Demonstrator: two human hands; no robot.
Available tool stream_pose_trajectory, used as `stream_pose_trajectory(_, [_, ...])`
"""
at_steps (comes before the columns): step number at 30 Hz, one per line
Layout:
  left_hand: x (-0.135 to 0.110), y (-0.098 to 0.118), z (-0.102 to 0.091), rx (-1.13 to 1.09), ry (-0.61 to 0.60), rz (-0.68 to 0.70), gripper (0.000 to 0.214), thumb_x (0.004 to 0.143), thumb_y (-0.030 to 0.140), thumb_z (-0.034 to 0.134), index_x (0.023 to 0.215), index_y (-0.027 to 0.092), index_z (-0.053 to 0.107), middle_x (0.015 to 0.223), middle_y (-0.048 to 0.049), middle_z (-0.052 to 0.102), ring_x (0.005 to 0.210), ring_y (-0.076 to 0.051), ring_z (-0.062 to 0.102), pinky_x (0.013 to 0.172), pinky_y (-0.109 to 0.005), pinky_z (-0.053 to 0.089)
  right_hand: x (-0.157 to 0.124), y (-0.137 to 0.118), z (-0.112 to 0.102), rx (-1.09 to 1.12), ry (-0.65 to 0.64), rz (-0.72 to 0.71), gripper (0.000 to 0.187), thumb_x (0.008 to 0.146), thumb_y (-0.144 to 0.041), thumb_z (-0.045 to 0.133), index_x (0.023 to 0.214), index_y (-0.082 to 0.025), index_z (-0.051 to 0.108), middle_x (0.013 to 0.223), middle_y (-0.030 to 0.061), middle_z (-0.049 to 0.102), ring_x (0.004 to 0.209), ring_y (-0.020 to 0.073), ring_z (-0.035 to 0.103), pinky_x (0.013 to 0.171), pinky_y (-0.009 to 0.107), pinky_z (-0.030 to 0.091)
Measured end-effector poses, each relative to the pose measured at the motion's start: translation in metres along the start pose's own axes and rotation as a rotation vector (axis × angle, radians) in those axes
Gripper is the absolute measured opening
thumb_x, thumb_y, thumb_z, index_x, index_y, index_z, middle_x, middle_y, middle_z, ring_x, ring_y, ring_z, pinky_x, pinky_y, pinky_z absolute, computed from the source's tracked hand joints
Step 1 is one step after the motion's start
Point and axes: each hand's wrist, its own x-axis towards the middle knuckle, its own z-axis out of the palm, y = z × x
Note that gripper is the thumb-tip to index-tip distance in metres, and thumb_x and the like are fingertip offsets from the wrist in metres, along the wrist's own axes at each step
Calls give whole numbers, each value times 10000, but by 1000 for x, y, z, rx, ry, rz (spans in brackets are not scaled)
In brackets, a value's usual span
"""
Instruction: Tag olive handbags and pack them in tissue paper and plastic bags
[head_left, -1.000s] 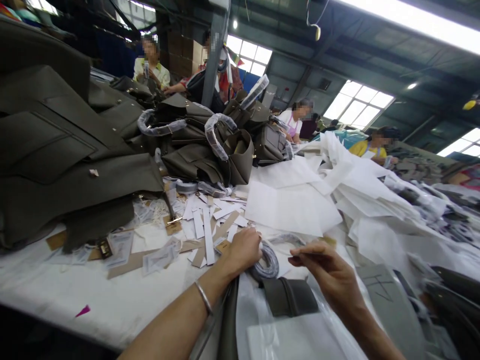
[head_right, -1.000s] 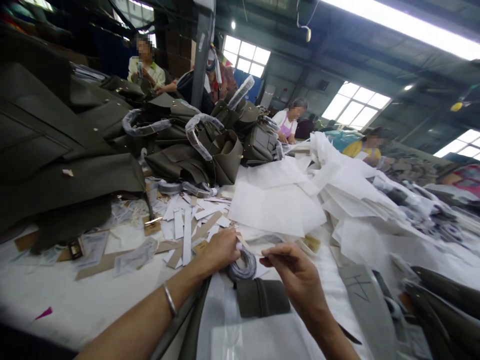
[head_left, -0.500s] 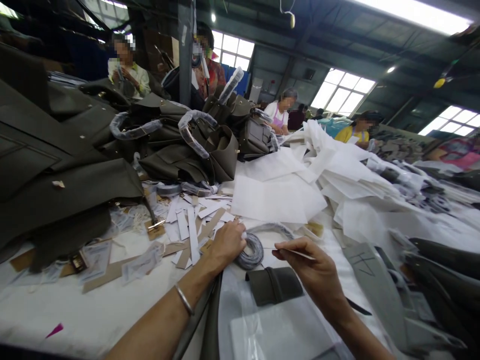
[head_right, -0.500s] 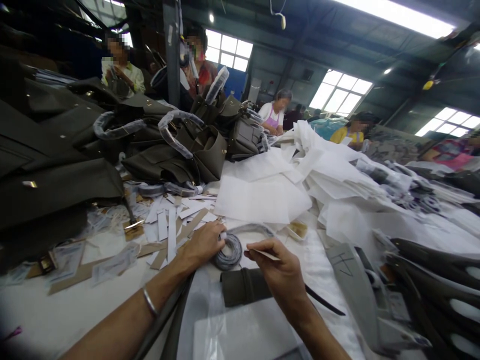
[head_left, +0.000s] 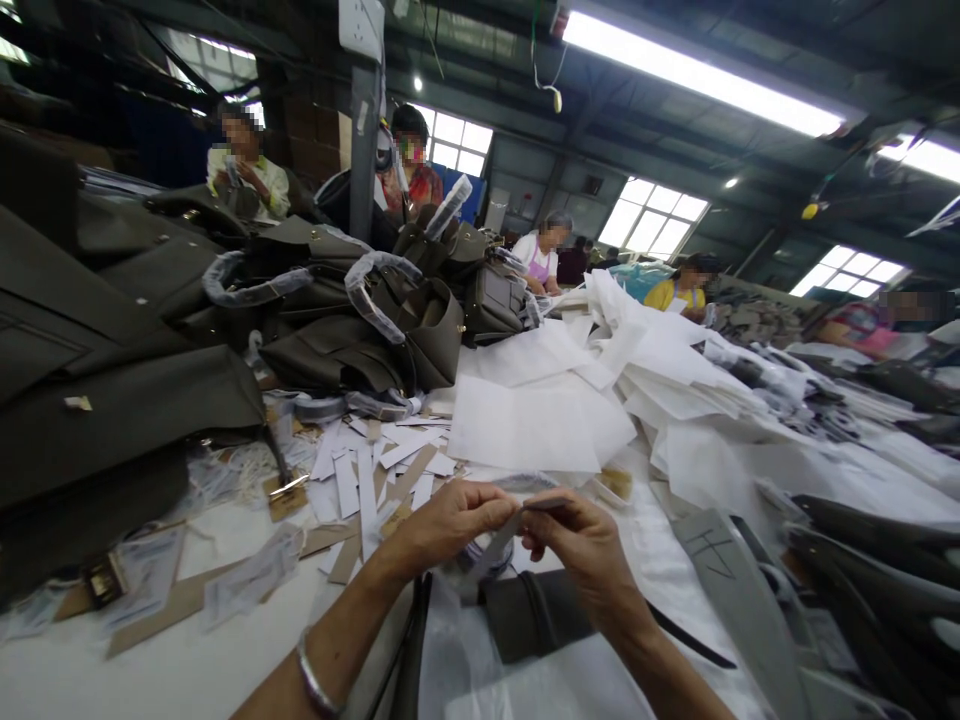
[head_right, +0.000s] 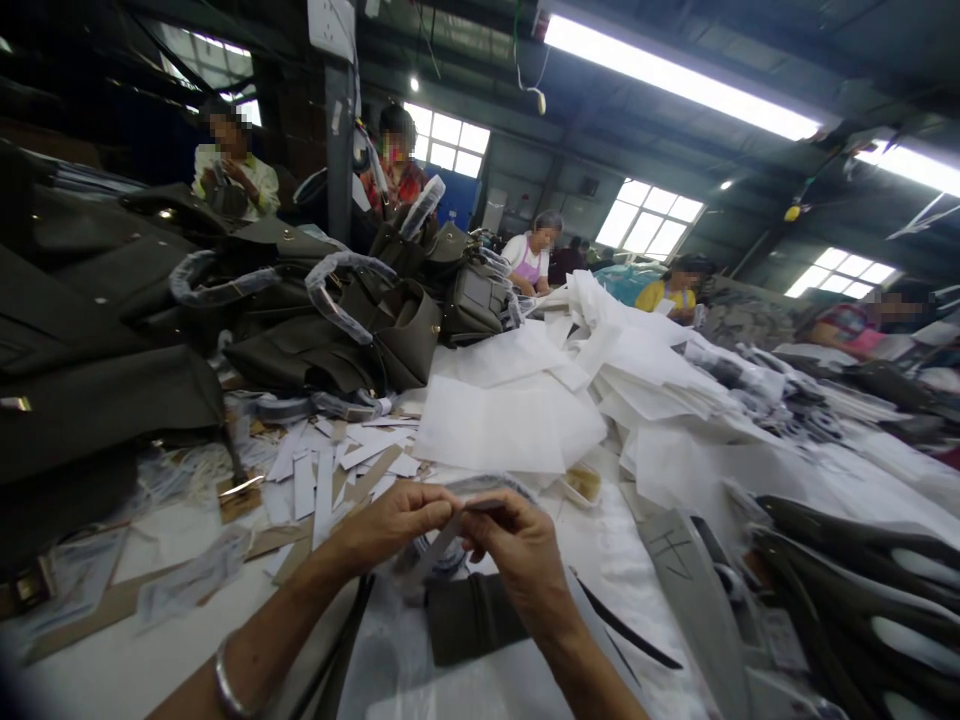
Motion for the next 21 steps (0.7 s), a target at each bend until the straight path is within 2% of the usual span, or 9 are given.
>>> stream_pose_trajectory(2, [-1,0,3,-120,-13,-33,428,903,527,575,939,130,731,853,-70,731,812,-189,658,779,-278,476,4,-5,2,-1,0,-34,255,707,-401,834,757,-178,722,623,-6,644,510,109,559,452,216,440])
stream_pose_trajectory(4, [-2,0,5,-194,39,-63,417,850,524,652,913,119,729,793,-69,726,740,-171,643,739,-272,475,8,-7,4,-11,-3,-52,249,706,-388,838,751,-174,720,657,-6,640,524,96,531,456,209,414])
stream_pose_trajectory(6, [-2,-2,7,-226,102,-71,387,808,492,710,900,117,732,771,-63,720,700,-155,621,712,-263,470,11,-6,6,4,2,-24,285,695,-393,844,832,-174,723,701,0,657,546,103,536,479,220,428])
stream_pose_trajectory(9, [1,-4,12,-199,190,-45,343,787,459,743,862,124,737,775,-50,713,661,-125,578,646,-231,440,13,-3,9,32,13,41,417,673,-421,853,977,-175,710,779,19,694,610,137,588,538,253,478])
stream_pose_trajectory(12, [3,-6,16,-134,265,-23,340,789,465,742,832,127,738,756,-39,701,644,-114,558,607,-216,414,13,-1,11,13,26,58,394,684,-436,841,935,-159,719,776,26,698,651,155,603,606,279,504])
stream_pose_trajectory(17, [4,-6,15,-180,250,-39,357,797,473,732,863,123,747,822,-72,733,722,-157,631,650,-240,480,13,-5,13,51,38,111,431,674,-425,849,989,-156,729,801,29,716,728,179,633,721,320,533])
stream_pose_trajectory(21, [3,-5,14,-247,228,-65,373,785,485,742,853,119,743,811,-73,733,723,-157,647,642,-235,487,12,-6,14,38,41,128,450,658,-419,857,1007,-163,733,850,44,742,774,200,656,731,328,536])
